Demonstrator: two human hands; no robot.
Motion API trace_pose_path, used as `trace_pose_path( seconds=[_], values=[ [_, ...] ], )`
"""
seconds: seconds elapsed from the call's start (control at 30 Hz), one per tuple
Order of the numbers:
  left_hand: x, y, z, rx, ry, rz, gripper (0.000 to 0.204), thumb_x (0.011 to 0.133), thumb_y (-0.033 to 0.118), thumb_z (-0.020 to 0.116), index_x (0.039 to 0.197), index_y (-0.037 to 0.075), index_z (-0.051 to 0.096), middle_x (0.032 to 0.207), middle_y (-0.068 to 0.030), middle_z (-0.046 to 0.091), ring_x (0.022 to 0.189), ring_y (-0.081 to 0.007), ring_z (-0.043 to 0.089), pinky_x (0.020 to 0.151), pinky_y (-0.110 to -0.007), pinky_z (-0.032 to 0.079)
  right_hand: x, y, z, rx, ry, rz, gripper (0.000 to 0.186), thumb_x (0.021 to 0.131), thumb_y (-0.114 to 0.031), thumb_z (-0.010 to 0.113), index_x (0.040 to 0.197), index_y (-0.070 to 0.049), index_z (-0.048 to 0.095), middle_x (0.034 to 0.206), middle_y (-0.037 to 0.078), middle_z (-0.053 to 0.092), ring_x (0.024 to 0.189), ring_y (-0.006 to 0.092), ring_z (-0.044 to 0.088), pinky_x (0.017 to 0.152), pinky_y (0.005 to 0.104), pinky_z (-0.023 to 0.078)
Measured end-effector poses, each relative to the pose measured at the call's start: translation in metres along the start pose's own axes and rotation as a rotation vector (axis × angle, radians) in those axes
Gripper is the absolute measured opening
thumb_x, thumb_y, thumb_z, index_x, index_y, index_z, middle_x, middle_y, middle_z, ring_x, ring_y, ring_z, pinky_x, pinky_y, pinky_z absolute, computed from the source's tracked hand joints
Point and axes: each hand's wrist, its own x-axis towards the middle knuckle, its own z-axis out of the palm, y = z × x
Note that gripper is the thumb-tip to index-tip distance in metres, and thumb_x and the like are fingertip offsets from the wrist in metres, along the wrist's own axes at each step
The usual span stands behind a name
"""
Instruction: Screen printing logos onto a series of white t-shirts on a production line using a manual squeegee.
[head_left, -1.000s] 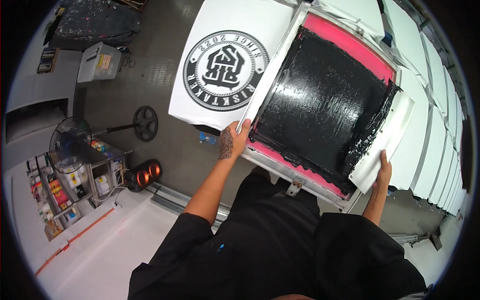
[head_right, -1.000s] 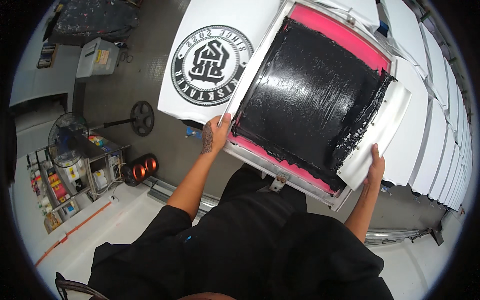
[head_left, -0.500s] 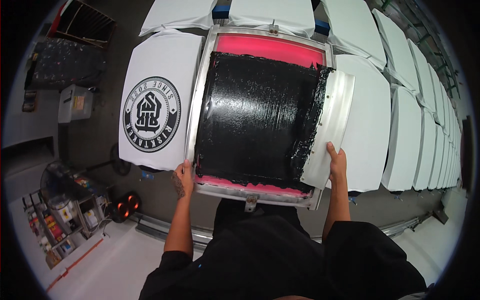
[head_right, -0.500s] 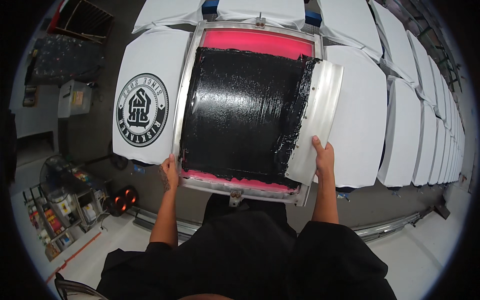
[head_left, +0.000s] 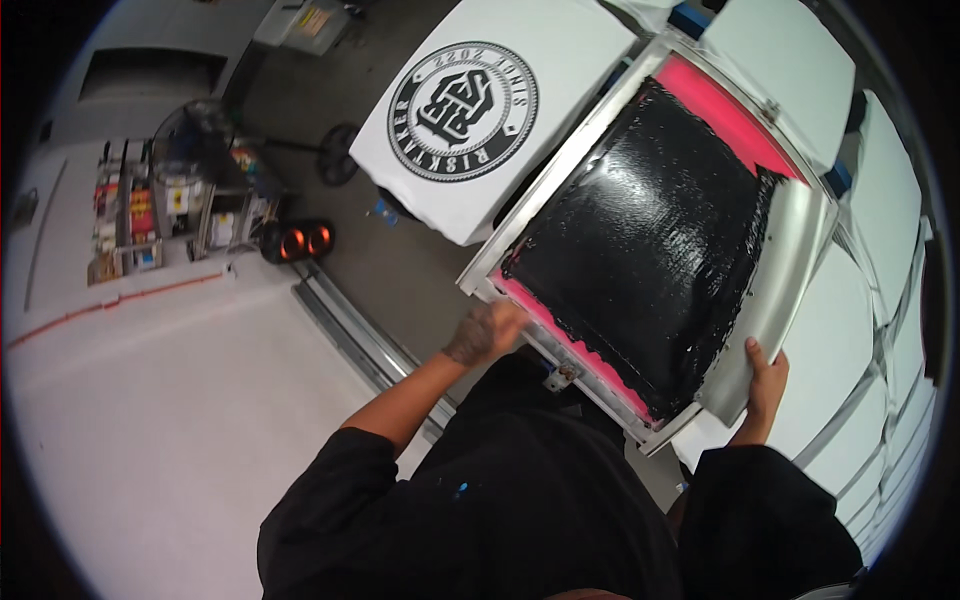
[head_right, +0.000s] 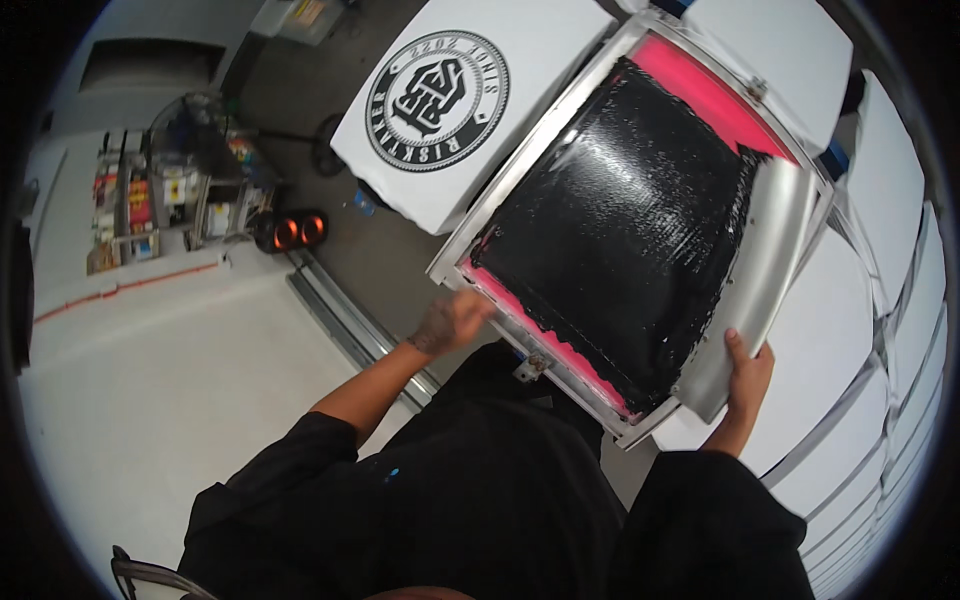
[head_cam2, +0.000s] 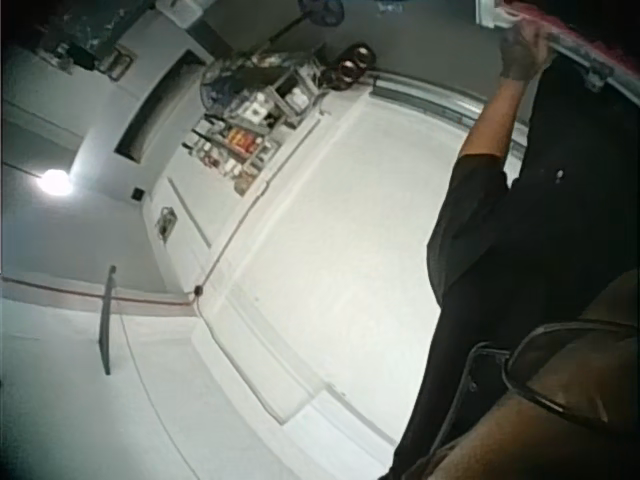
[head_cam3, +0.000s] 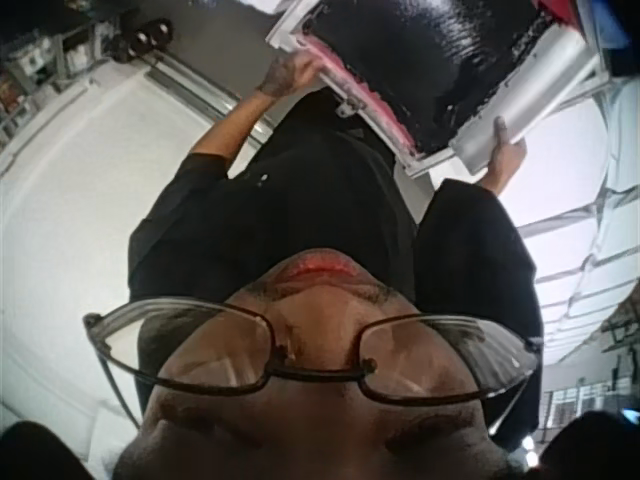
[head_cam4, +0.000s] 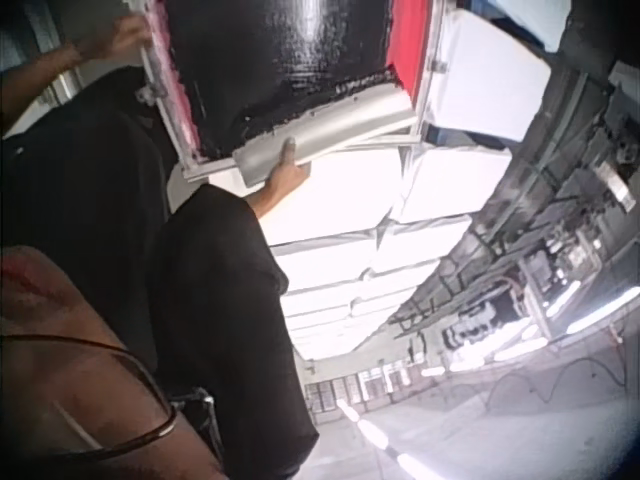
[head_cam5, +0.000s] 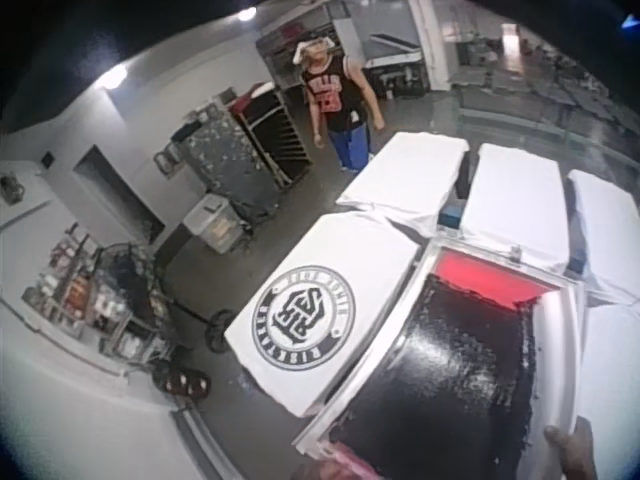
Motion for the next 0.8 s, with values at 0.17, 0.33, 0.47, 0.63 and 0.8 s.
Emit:
trace_pose_path(
  seconds=[0.17, 0.33, 0.47, 0.63, 0.8],
  values=[
    [-0.042, 0.042, 0.051, -0.232, -0.408, 0.012, 0.035, 0.093, 0.035, 0.072, 0.114, 0.007, 0.072, 0.113, -0.015, 0.068, 0.101, -0.0328, 0.069, 0.086, -0.044, 0.055, 0.071, -0.076, 0.0, -0.423, -0.093, -0.308, 0.037, 0.089, -0.031, 0.075, 0.104, 0.003, 0.071, 0.085, 0.012, 0.072, 0.08, 0.0198, 0.066, 0.075, 0.038, 0.053],
    [-0.065, 0.027, 0.064, -0.388, -0.343, -0.046, 0.032, 0.09, 0.029, 0.077, 0.109, 0.003, 0.073, 0.116, -0.0122, 0.067, 0.094, -0.0258, 0.069, 0.085, -0.037, 0.055, 0.128, -0.132, 0.06, -0.833, 0.052, -0.79, 0.042, 0.086, -0.03, 0.072, 0.118, -0.002, 0.067, 0.103, 0.026, 0.07, 0.099, 0.0442, 0.066, 0.088, 0.0526, 0.051],
    [-0.069, 0.023, 0.062, -0.533, -0.282, -0.286, 0.029, 0.088, 0.018, 0.08, 0.111, 0.002, 0.073, 0.109, -0.0076, 0.066, 0.088, -0.0167, 0.065, 0.081, -0.028, 0.052, 0.159, -0.063, 0.109, -1.002, 0.247, -0.999, 0.036, 0.07, -0.008, 0.072, 0.104, -0.009, 0.064, 0.093, 0.014, 0.069, 0.09, 0.0341, 0.065, 0.093, 0.0453, 0.045],
    [-0.083, 0.009, 0.058, -0.644, -0.316, -0.376, 0.029, 0.088, 0.021, 0.079, 0.111, 0.004, 0.073, 0.096, -0.0052, 0.063, 0.084, -0.0139, 0.06, 0.078, -0.028, 0.05, 0.07, -0.058, 0.124, -0.916, 0.143, -0.86, 0.042, 0.068, -0.009, 0.075, 0.109, -0.009, 0.063, 0.098, 0.007, 0.068, 0.092, 0.028, 0.065, 0.095, 0.0434, 0.043],
    [-0.061, -0.011, 0.045, -0.615, -0.426, -0.294, 0.035, 0.09, 0.02, 0.077, 0.121, 0.007, 0.069, 0.088, -0.001, 0.052, 0.082, -0.011, 0.052, 0.076, -0.029, 0.046, -0.009, -0.082, 0.113, -0.777, -0.048, -0.776, 0.045, 0.07, -0.008, 0.073, 0.114, -0.007, 0.066, 0.1, 0.009, 0.071, 0.095, 0.0257, 0.067, 0.096, 0.0407, 0.04]
  ],
)
